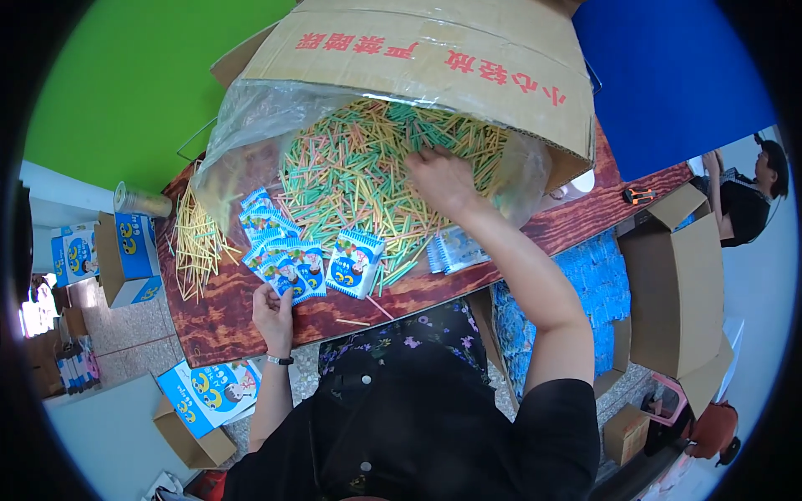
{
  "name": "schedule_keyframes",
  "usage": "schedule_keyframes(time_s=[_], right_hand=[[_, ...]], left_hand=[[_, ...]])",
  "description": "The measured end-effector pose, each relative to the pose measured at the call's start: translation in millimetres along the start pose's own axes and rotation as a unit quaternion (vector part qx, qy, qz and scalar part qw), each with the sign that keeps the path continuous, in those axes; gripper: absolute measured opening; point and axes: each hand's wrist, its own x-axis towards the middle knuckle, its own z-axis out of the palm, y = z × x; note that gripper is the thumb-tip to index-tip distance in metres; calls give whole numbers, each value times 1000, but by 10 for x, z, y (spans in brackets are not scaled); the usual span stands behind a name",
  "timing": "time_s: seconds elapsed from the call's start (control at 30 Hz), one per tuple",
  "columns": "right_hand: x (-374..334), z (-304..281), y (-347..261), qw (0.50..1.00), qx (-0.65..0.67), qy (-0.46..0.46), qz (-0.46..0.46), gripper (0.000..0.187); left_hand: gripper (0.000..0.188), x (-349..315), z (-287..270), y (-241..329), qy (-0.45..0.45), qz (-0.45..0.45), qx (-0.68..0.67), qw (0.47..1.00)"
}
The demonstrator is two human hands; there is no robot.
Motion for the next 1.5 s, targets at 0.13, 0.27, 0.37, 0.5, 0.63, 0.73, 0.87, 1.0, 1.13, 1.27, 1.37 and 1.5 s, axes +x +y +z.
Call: schedule_keyframes(time_s=[0.13,0.27,0.37,0.5,0.63,0.73,0.87,1.0,1.13,1.27,1.37,1.5], right_hand=[[55,-93,-75,996,-67,-35,-38,14],[132,-68,-35,994,-72,-75,-15,16],[112,-101,-19,994,-54,-92,-13,14],[127,-166,201,993,90,-65,49,13],[134,-261,215,994,99,-5,49,10],[171,-247,186,993,99,-55,44,11],[321,-117,84,986,35,-147,77,14],[504,-49,-11,971,-49,-217,86,17],[601,16,17,954,-98,-271,80,22],[563,-61,116,959,-62,-267,75,25],[528,-335,3,953,-72,-281,84,24],[377,-648,-61,956,-145,-226,115,23]], left_hand=[[29,30,-47,20,8,29,65,997],[31,24,-60,-4,2,37,54,998],[31,-7,-83,-21,-4,37,56,998],[31,-31,-108,-19,-4,37,42,998],[31,-50,-131,-46,-3,41,40,998],[30,-48,-113,-55,0,42,33,999],[29,-56,-145,-32,3,37,34,999],[28,-45,-177,-26,7,22,26,999],[27,-48,-167,-15,12,20,25,999],[25,-51,-181,49,11,15,19,1000],[26,-59,-265,66,19,17,48,999],[22,73,-255,218,105,76,66,989]])
